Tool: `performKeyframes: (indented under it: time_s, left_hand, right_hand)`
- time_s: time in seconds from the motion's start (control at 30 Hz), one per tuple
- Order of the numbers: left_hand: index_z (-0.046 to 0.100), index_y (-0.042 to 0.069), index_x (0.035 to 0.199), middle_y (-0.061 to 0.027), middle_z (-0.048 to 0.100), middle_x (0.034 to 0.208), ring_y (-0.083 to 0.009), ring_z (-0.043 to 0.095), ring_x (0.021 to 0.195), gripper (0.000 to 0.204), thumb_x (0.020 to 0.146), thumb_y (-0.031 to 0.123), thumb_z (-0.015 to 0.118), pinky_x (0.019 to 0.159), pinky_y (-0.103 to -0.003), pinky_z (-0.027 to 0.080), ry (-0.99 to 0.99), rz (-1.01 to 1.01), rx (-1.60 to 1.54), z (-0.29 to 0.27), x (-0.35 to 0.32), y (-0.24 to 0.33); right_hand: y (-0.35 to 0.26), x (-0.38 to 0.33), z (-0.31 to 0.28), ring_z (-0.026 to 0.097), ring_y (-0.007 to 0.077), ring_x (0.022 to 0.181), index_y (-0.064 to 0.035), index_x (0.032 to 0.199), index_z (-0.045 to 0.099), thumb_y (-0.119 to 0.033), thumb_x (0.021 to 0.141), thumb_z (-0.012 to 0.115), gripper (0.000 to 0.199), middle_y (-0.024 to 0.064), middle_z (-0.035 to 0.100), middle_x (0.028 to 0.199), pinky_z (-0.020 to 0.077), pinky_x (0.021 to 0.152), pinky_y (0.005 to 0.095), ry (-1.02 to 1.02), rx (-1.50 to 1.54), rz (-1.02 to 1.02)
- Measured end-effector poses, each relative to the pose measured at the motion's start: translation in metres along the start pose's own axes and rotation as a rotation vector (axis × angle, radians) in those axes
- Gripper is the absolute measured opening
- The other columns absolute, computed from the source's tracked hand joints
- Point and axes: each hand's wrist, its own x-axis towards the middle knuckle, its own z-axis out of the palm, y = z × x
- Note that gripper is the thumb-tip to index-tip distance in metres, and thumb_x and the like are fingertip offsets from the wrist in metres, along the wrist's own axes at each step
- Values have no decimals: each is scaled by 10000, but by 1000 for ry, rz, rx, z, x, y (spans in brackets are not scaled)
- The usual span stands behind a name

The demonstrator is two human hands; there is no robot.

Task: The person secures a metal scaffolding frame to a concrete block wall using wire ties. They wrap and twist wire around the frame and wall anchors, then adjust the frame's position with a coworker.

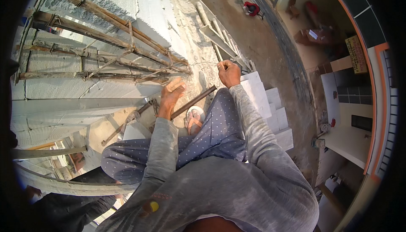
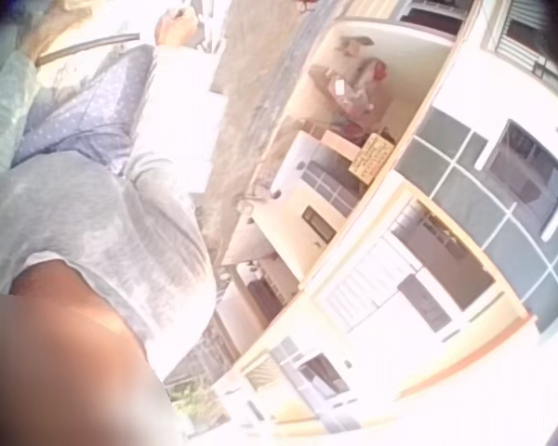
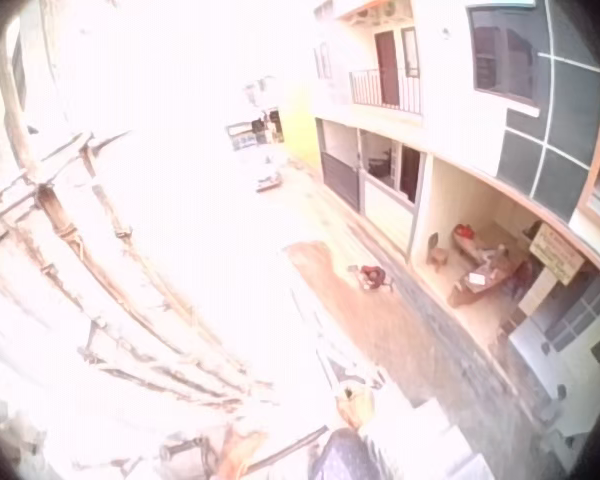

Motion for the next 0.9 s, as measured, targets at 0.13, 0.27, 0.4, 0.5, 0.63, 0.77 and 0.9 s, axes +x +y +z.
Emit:
performKeyframes:
  time_s: [0.13, 0.27, 0.4, 0.5, 0.63, 0.77, 0.9]
  left_hand:
    - [640, -10, 1249, -119, 708, 1132, -191, 695, 909, 375, 915, 139, 718, 783, -304, 561, 174, 47, -70, -3, 25, -1]
    - [682, -8, 1144, -108, 716, 1017, -178, 699, 848, 244, 941, 127, 677, 726, -279, 560, 173, 134, -6, -7, 49, -6]
    - [696, -65, 1006, -122, 728, 902, -171, 690, 789, 226, 929, 138, 636, 680, -304, 536, 228, 173, 18, -7, 66, -22]
    - [688, -90, 969, -160, 730, 878, -215, 693, 781, 241, 906, 138, 645, 685, -349, 531, 273, 229, 9, -4, 82, -35]
    - [686, -101, 903, -232, 714, 853, -303, 698, 798, 288, 880, 185, 671, 723, -410, 524, 325, 278, 268, -6, 94, -40]
    - [688, -93, 872, -275, 700, 858, -378, 697, 839, 331, 845, 237, 679, 770, -447, 519, 342, 291, 609, -6, 94, -32]
    - [692, -86, 860, -282, 698, 873, -429, 674, 854, 328, 802, 236, 658, 827, -471, 505, 291, 407, 801, -5, 92, -22]
  right_hand:
    - [1, 31, 16, 686, 264, 683, -63, 893, 743, -237, 885, 685, 184, 142, 711, 745, 521, 672, 383, -9, -113, 2]
    - [-7, 40, 32, 677, 339, 724, -49, 892, 717, -232, 882, 678, 187, 177, 703, 811, 524, 694, 428, 28, -133, -168]
    - [-19, 35, 37, 650, 349, 737, -37, 888, 687, -138, 873, 704, 104, 163, 664, 807, 506, 663, 389, 142, -20, -551]
    - [-29, 30, 37, 635, 341, 751, -25, 895, 664, -64, 880, 686, 47, 158, 626, 812, 497, 660, 385, 79, -11, -643]
    - [-41, 30, 37, 611, 362, 758, -12, 912, 651, -54, 885, 671, 54, 158, 588, 837, 486, 661, 416, -67, 8, -732]
    - [-50, 42, 37, 588, 360, 793, -12, 906, 631, -62, 888, 666, 63, 154, 554, 847, 462, 675, 436, -139, -43, -771]
    - [-54, 65, 40, 578, 345, 798, -19, 902, 613, -70, 894, 648, 63, 151, 547, 856, 457, 687, 441, -250, -104, -816]
